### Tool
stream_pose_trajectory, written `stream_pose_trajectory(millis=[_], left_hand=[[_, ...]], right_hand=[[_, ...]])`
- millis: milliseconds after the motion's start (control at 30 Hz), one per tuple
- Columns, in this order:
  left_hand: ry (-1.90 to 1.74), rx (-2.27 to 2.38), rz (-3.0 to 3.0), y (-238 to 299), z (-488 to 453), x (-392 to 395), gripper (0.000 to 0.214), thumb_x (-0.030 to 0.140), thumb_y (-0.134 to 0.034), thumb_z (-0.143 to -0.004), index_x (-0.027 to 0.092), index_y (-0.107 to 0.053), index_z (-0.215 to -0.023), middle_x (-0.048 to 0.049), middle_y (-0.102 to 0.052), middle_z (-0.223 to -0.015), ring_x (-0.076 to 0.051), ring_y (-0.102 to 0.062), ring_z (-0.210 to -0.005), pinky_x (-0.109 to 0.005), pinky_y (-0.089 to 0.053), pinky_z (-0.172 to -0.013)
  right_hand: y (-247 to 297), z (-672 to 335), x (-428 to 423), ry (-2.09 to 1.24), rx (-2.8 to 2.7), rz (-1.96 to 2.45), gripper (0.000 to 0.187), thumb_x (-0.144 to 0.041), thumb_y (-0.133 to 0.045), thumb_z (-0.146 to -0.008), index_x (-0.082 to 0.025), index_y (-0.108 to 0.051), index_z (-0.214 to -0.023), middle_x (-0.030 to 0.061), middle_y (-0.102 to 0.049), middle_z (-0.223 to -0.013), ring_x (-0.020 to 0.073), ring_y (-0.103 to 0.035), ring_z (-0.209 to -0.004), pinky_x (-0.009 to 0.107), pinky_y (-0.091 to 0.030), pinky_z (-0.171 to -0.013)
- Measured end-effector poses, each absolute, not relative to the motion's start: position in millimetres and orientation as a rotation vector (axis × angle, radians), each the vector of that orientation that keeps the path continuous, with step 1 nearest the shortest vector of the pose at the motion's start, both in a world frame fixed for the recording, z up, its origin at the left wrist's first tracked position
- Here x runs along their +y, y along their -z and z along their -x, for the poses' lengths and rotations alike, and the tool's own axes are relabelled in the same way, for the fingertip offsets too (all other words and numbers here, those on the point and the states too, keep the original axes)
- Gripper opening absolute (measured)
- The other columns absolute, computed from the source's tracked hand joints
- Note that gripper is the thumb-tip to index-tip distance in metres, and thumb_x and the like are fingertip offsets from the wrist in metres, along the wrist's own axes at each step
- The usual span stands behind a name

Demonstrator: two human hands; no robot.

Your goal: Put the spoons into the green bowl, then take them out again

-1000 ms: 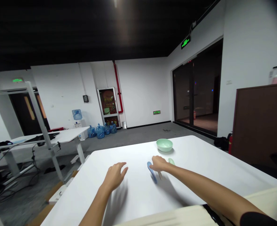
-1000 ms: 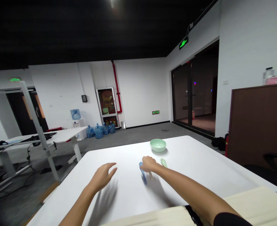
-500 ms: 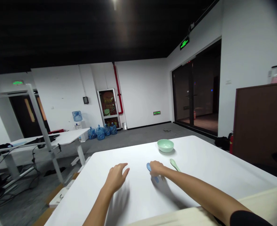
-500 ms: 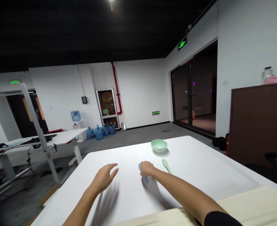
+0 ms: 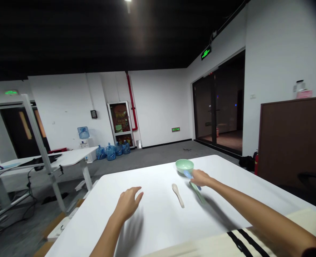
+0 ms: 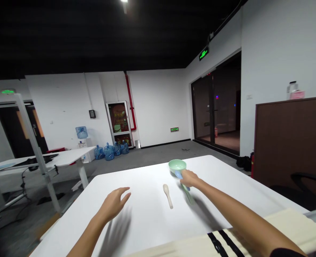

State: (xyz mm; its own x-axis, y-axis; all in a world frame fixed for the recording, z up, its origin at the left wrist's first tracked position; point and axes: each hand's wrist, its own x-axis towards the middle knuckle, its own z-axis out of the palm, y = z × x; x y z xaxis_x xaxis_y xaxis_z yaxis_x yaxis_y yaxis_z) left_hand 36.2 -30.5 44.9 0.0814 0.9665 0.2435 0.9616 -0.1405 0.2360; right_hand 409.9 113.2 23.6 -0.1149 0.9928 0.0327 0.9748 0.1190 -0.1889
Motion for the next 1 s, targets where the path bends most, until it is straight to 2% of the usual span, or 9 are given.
stream_pose_trajectory(millis=[100, 333, 567, 1000], left_hand=[[-0.543, 2.048, -2.299, -42.8, -34.7, -28.9, 0.052, 0.05, -0.036, -0.096, 0.022, -0.061, -0.132, -0.0071, -0.063, -0.138, -0.026, -0.056, -0.129, -0.041, -0.04, -0.109], [-0.536, 2.05, -2.283, -42.3, -35.2, -28.7, 0.054, 0.05, -0.035, -0.095, 0.021, -0.061, -0.132, -0.0068, -0.063, -0.138, -0.026, -0.056, -0.129, -0.042, -0.04, -0.109], [-0.499, 2.06, -2.286, -46.4, -37.9, -31.5, 0.053, 0.049, -0.034, -0.096, 0.021, -0.06, -0.133, -0.0066, -0.063, -0.139, -0.026, -0.055, -0.13, -0.04, -0.04, -0.109], [-0.522, 2.048, -2.297, -43.6, -35.9, -29.5, 0.052, 0.051, -0.036, -0.095, 0.023, -0.062, -0.131, -0.0059, -0.064, -0.137, -0.026, -0.057, -0.128, -0.04, -0.042, -0.106]], right_hand=[[-11.6, -444.5, 117.9, -0.186, -2.142, 2.083, 0.019, -0.03, -0.063, -0.078, -0.016, -0.067, -0.091, 0.0129, -0.07, -0.099, 0.0219, -0.067, -0.081, 0.025, -0.038, -0.061], [10.5, -487.0, 123.9, -0.21, -2.047, 2.224, 0.018, -0.023, -0.061, -0.08, -0.014, -0.067, -0.093, 0.0178, -0.068, -0.106, 0.0275, -0.067, -0.092, 0.03, -0.041, -0.065], [23.1, -501.6, 126.3, -0.294, -1.999, 2.287, 0.02, -0.016, -0.06, -0.078, -0.012, -0.068, -0.096, 0.0185, -0.069, -0.104, 0.026, -0.07, -0.082, 0.031, -0.044, -0.067], [31.6, -507.8, 129.4, -0.32, -2.048, 2.31, 0.023, -0.015, -0.061, -0.074, -0.01, -0.071, -0.094, 0.0176, -0.072, -0.09, 0.0298, -0.071, -0.084, 0.035, -0.049, -0.069]])
